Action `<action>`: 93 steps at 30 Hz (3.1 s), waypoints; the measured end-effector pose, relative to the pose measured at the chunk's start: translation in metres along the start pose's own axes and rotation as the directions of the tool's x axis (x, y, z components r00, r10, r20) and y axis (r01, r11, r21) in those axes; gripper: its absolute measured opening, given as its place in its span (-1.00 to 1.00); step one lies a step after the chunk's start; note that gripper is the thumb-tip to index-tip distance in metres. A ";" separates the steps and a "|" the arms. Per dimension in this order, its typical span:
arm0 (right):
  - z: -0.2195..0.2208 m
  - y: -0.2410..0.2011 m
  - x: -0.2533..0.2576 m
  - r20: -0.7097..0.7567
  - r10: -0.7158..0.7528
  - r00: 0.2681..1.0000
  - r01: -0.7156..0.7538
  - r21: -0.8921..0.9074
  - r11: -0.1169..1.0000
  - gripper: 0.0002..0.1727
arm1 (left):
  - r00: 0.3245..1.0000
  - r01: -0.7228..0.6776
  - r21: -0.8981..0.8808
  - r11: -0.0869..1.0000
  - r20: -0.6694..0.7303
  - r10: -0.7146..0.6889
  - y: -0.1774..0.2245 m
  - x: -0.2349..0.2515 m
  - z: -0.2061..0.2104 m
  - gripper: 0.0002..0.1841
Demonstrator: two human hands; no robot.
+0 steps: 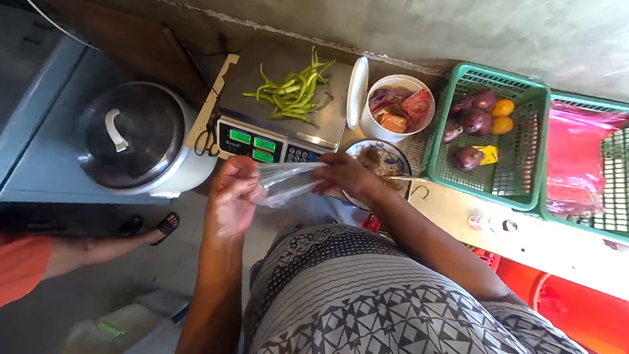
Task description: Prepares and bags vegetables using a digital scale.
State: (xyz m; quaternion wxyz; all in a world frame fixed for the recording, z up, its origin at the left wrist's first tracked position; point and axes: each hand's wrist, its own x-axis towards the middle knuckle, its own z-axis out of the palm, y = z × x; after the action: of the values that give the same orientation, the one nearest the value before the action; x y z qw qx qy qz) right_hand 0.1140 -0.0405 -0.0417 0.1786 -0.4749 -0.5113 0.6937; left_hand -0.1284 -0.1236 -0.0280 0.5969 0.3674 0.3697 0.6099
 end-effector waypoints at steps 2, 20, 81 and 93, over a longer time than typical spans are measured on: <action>0.002 0.006 0.007 0.095 0.019 0.995 -0.062 0.476 0.877 -0.73 | 0.993 0.119 0.149 0.982 -0.006 -0.119 -0.007 -0.005 -0.016 -0.69; 0.028 0.027 0.024 -0.054 -0.005 0.999 0.011 0.110 0.994 -0.78 | 0.971 0.185 0.031 0.982 -0.163 -0.178 -0.031 -0.006 -0.041 -0.69; -0.050 -0.113 0.108 0.096 -0.493 0.865 0.298 -0.887 0.351 -0.74 | 0.943 0.271 0.900 0.343 -0.320 0.095 -0.010 -0.051 -0.062 -0.71; -0.042 -0.121 0.150 0.243 -0.424 0.873 0.363 -0.904 0.228 -0.37 | 0.869 0.384 0.855 0.350 -0.462 0.176 -0.009 -0.089 -0.071 -0.71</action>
State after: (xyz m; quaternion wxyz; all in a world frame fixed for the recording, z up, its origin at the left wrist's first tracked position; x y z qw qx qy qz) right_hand 0.0474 0.1423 -0.0082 0.0579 -0.3638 -0.9089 0.1953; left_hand -0.1858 -0.2136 -0.0690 0.2088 0.4507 0.8069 0.3196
